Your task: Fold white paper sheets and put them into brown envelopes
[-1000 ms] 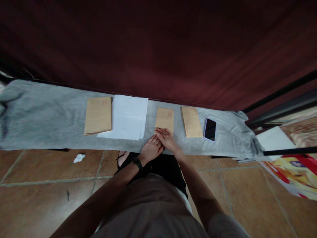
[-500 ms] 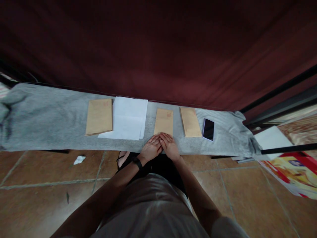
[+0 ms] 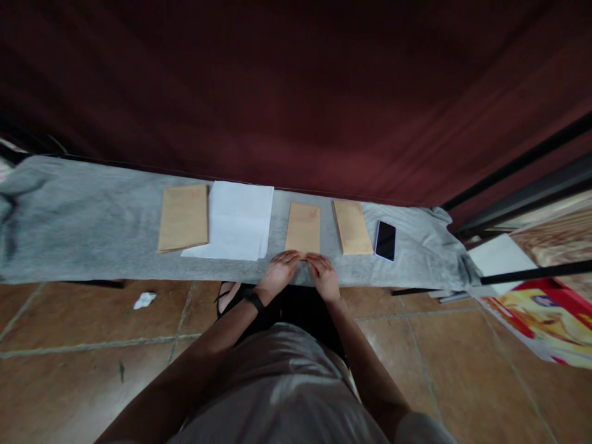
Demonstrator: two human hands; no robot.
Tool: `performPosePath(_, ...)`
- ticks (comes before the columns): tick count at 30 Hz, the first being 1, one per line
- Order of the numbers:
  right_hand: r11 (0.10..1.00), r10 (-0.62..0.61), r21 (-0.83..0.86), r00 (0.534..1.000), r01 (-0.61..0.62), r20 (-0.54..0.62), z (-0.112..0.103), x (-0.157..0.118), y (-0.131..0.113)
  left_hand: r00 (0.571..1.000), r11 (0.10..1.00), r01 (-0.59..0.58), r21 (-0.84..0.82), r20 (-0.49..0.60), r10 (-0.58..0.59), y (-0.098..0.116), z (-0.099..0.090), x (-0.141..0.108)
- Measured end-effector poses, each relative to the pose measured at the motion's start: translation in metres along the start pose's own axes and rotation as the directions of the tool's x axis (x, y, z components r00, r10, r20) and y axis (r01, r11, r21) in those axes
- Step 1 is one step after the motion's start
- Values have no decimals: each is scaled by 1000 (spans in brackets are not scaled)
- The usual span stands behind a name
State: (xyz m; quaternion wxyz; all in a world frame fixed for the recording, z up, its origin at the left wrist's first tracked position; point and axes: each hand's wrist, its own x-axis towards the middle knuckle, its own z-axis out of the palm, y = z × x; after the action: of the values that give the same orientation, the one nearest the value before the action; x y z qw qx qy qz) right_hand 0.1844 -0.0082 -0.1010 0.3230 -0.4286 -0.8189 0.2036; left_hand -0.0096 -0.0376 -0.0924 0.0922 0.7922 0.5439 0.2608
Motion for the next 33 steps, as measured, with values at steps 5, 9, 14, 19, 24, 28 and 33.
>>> performPosePath(5, 997, 73, -14, 996, -73, -46, 1, 4, 0, 999, 999, 27, 17, 20, -27, 1, -4, 3)
performPosePath(9, 993, 99, -57, 994, -102, -55, 3, 5, -2, 1000, 999, 29, 27, -4, -28, 2, -4, 3)
performPosePath(14, 984, 140, -101, 988, -146, -66, 4, 6, -3, 999, 999, 26, 19, -31, -26, 2, -4, 4)
performPosePath(19, 986, 147, -69, 985, -153, -95, 6, 8, -2, 998, 999, 42, 30, -48, -40, 2, -2, 4)
performPosePath(24, 983, 165, -58, 981, -172, -100, 8, 9, -1, 998, 998, 52, 34, -42, -50, 0, -1, 5)
performPosePath(28, 981, 180, -57, 978, -186, -106, 9, 10, -2, 998, 998, 52, 38, -42, -50, 0, -1, 5)
performPosePath(33, 976, 196, -76, 975, -205, -101, 8, 10, -3, 996, 997, 75, 29, -45, -74, 1, -3, 5)
